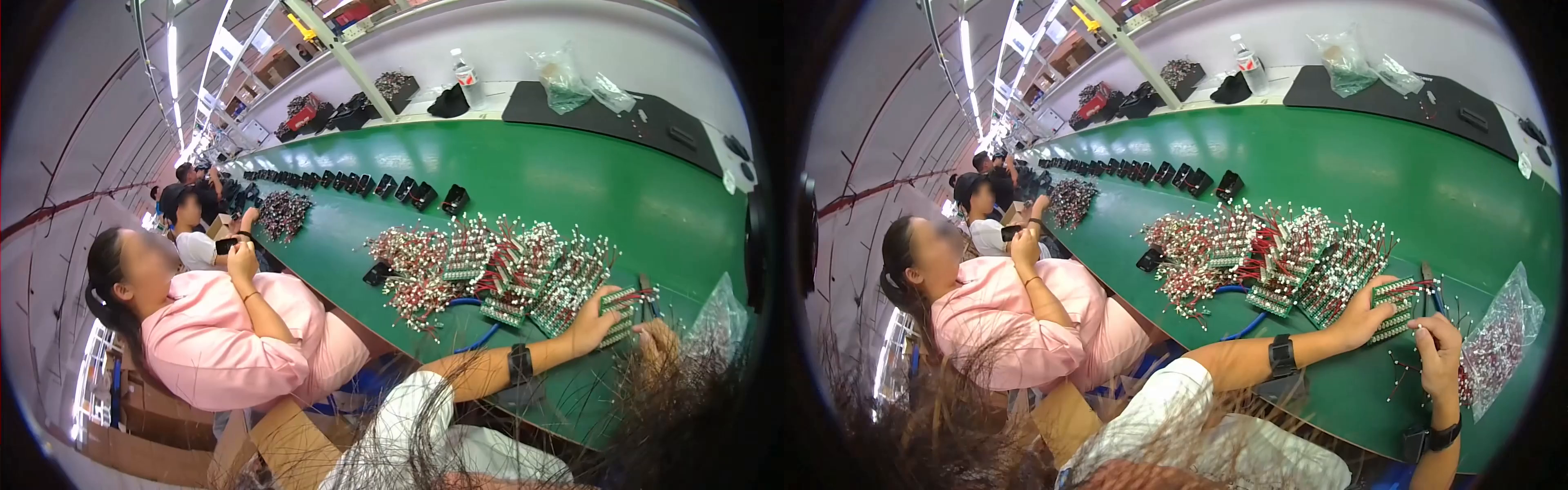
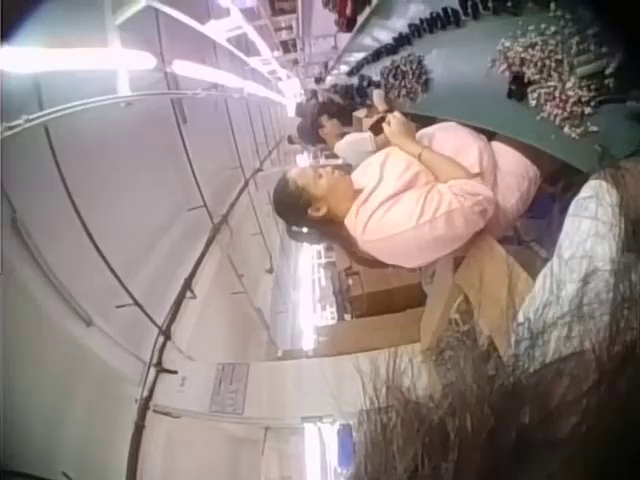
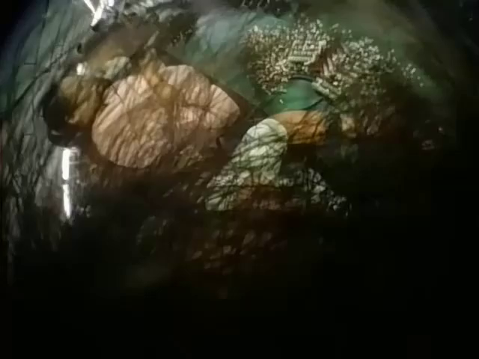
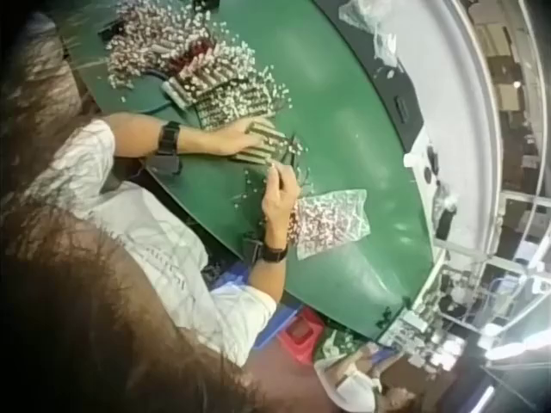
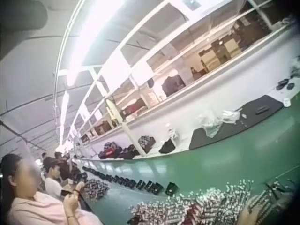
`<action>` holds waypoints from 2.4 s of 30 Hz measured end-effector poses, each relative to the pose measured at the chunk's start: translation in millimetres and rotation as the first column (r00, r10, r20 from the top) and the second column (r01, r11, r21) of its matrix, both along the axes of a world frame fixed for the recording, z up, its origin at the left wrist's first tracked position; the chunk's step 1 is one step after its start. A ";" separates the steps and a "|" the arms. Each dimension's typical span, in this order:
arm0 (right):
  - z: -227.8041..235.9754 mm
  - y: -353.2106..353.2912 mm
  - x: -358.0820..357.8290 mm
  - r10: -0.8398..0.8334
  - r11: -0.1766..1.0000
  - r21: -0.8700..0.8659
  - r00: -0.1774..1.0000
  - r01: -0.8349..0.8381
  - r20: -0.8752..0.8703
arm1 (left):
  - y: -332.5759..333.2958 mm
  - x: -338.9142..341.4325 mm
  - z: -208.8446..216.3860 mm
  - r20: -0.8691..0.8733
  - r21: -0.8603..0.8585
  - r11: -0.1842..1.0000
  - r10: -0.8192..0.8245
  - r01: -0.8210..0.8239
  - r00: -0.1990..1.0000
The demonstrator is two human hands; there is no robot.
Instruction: The person assembles circuit boards by inserting wires into connectors by hand and trimming the excess wire with shears. They then set the completed circuit board aside on the table.
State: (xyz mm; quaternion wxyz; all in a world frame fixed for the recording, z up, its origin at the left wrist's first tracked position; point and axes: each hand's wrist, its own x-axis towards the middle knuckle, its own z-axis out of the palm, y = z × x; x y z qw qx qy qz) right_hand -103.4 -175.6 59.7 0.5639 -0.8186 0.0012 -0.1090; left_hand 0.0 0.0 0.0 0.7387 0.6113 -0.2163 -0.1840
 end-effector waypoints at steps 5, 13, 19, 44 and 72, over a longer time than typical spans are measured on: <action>15.8 3.0 -14.2 -0.027 0.995 -0.090 0.979 0.046 0.200 | -6.9 -7.2 -8.5 0.173 0.074 0.995 0.059 -0.073 0.983; 22.7 18.2 -6.1 -0.011 0.985 -0.163 0.965 0.056 0.263 | 17.5 -12.1 30.1 -0.021 0.074 0.997 -0.030 0.031 0.999; 20.1 20.1 -15.1 -0.037 0.984 -0.157 0.951 0.089 0.306 | 5.1 -22.8 37.9 0.065 0.118 0.987 -0.120 0.112 0.991; -2.4 47.5 -20.1 0.050 0.886 -0.414 0.845 0.208 0.532 | 1.7 -36.8 39.3 0.715 0.196 0.965 -0.018 -0.175 0.699; 5.4 45.7 -19.6 0.004 0.790 -0.520 0.846 0.323 0.533 | 2.1 -35.7 36.6 0.853 0.190 0.966 -0.074 -0.175 0.516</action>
